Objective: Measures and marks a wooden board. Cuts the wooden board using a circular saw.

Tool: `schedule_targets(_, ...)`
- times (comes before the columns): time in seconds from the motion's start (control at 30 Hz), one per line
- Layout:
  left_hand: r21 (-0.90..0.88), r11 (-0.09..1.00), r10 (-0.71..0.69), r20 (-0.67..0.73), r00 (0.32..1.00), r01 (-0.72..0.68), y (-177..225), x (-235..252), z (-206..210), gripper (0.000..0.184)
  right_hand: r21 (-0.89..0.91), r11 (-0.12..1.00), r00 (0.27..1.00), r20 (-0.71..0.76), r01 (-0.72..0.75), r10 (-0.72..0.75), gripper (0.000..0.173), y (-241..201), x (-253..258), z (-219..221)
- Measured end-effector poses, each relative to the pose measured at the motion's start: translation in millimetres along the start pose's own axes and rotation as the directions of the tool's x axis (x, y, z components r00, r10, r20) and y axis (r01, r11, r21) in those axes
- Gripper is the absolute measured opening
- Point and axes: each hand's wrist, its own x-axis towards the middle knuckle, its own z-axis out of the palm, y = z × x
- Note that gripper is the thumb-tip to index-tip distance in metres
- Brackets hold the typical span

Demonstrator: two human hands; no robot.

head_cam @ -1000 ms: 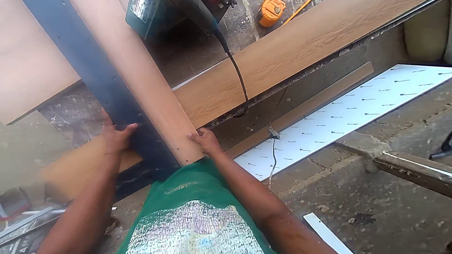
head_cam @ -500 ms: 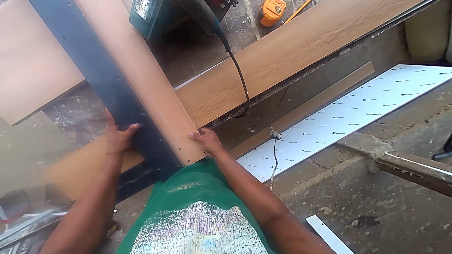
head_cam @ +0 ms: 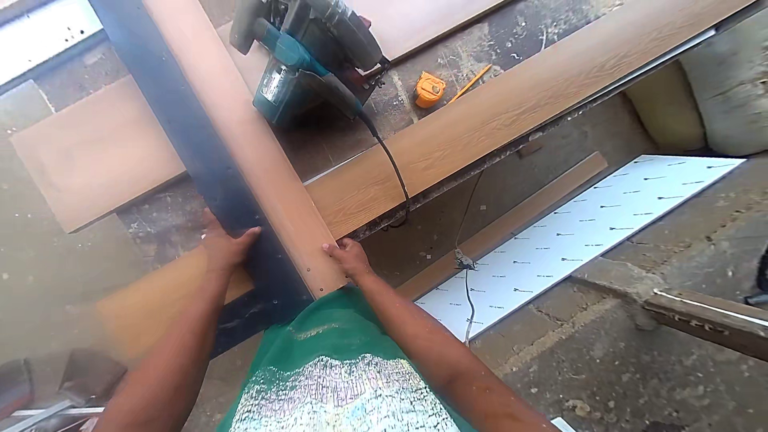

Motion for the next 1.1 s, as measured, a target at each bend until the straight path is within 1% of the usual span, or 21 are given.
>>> schedule_targets(0.07, 0.112, 0.993, -0.034, -0.055, 0.998, 0.040, 19, -10, 8, 0.148, -0.014, 1.000, 1.000, -0.007, 0.003, -0.003, 0.045, -1, 2, 0)
schedule_targets(0.13, 0.141, 0.989, -0.028, -0.112, 0.993, 0.044, 26, -15, 15, 0.145, -0.048, 0.999, 1.000, -0.014, 0.005, -0.006, 0.045, -2, 3, 2)
schedule_targets(0.17, 0.153, 0.987, -0.030, -0.114, 0.993, 0.047, 26, -16, 17, 0.141, -0.105, 0.994, 1.000, -0.019, -0.005, 0.003, 0.046, -1, 1, 3)
schedule_targets(0.23, 0.184, 0.980, -0.064, -0.069, 0.996, 0.076, 24, -19, 18, 0.137, -0.362, 0.930, 0.998, -0.008, -0.061, 0.063, 0.055, -9, -9, -2)
schedule_targets(0.3, 0.235, 0.967, -0.098, -0.024, 0.995, 0.101, 29, -17, 14, 0.138, -0.655, 0.750, 0.994, -0.026, -0.097, 0.105, 0.059, -53, -23, -14)
schedule_targets(0.33, 0.257, 0.960, -0.112, -0.003, 0.994, 0.109, 33, -15, 11, 0.138, -0.739, 0.670, 0.997, -0.066, -0.077, 0.041, 0.054, -85, -29, -21)
schedule_targets(0.37, 0.276, 0.955, -0.121, 0.017, 0.992, 0.112, 36, -14, 8, 0.137, -0.772, 0.635, 0.990, -0.103, -0.022, -0.092, 0.051, -119, -33, -28)
schedule_targets(0.4, 0.292, 0.949, -0.134, 0.040, 0.990, 0.117, 37, -15, 7, 0.137, -0.783, 0.617, 0.953, -0.123, 0.077, -0.276, 0.050, -149, -32, -35)
schedule_targets(0.43, 0.292, 0.949, -0.141, 0.057, 0.988, 0.119, 36, -17, 6, 0.137, -0.807, 0.559, 0.877, -0.116, 0.191, -0.467, 0.057, -178, -22, -40)
schedule_targets(0.47, 0.281, 0.953, -0.141, 0.069, 0.988, 0.116, 35, -17, 7, 0.137, -0.838, 0.469, 0.786, -0.082, 0.278, -0.613, 0.067, -210, -4, -43)
schedule_targets(0.5, 0.270, 0.957, -0.134, 0.071, 0.988, 0.110, 35, -17, 7, 0.136, -0.864, 0.390, 0.737, -0.032, 0.319, -0.675, 0.077, -246, 16, -44)
schedule_targets(0.53, 0.264, 0.959, -0.127, 0.077, 0.989, 0.103, 35, -18, 7, 0.136, -0.882, 0.330, 0.734, 0.025, 0.335, -0.679, 0.082, -280, 35, -43)
schedule_targets(0.57, 0.264, 0.959, -0.126, 0.087, 0.988, 0.099, 36, -19, 6, 0.135, -0.883, 0.308, 0.767, 0.084, 0.353, -0.636, 0.076, -308, 53, -42)
schedule_targets(0.63, 0.278, 0.956, -0.129, 0.116, 0.985, 0.093, 39, -18, 2, 0.135, -0.815, 0.359, 0.819, 0.225, 0.455, -0.527, 0.051, -345, 86, -45)
schedule_targets(0.7, 0.278, 0.956, -0.134, 0.140, 0.981, 0.091, 41, -18, -1, 0.134, -0.713, 0.464, 0.830, 0.309, 0.526, -0.465, 0.039, -360, 103, -45)
schedule_targets(0.73, 0.270, 0.958, -0.137, 0.147, 0.980, 0.093, 42, -18, -1, 0.134, -0.684, 0.498, 0.829, 0.305, 0.533, -0.468, 0.037, -366, 106, -43)
schedule_targets(0.8, 0.266, 0.958, -0.148, 0.158, 0.976, 0.102, 39, -21, -2, 0.134, -0.657, 0.551, 0.830, 0.220, 0.515, -0.513, 0.033, -377, 98, -36)
schedule_targets(0.87, 0.270, 0.959, -0.140, 0.165, 0.976, 0.092, 43, -17, -4, 0.134, -0.629, 0.614, 0.828, 0.088, 0.478, -0.554, 0.028, -389, 66, -33)
schedule_targets(0.93, 0.263, 0.960, -0.145, 0.185, 0.972, 0.093, 48, -14, -7, 0.133, -0.579, 0.664, 0.822, 0.018, 0.472, -0.569, 0.023, -386, 16, -29)
schedule_targets(1.0, 0.287, 0.953, -0.169, 0.221, 0.961, 0.101, 43, -15, -11, 0.133, -0.497, 0.701, 0.816, 0.023, 0.511, -0.578, 0.024, -350, -43, -31)
schedule_targets(1.1, 0.268, 0.963, -0.102, 0.247, 0.964, 0.033, 40, -10, -18, 0.130, -0.393, 0.707, 0.785, 0.066, 0.588, -0.616, 0.027, -280, -133, -55)
